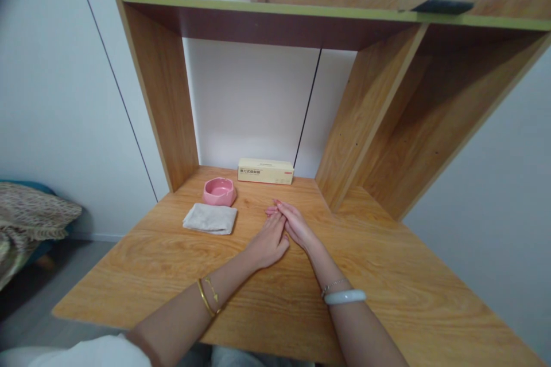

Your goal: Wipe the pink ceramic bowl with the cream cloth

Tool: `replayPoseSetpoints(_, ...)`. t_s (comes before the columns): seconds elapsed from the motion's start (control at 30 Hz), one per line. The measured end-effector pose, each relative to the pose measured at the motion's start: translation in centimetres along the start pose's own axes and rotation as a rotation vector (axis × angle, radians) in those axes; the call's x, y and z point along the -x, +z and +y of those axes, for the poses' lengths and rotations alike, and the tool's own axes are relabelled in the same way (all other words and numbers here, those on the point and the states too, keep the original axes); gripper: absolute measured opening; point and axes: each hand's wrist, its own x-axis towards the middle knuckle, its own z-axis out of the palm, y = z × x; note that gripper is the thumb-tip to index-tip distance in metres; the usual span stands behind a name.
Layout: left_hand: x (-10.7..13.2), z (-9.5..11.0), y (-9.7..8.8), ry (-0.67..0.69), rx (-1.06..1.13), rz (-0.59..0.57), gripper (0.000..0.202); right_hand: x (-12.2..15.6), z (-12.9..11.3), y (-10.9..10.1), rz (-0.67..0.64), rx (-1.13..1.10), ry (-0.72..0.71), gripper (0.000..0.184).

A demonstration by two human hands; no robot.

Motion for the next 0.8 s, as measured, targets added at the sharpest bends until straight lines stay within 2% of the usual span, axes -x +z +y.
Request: replayPoseSetpoints(0.8,-0.1,-0.28,-0.49,0.057,0.033,0.007,0.057,-0.28,0.46,-0.04,-0.004,0.033,0.07,0.015)
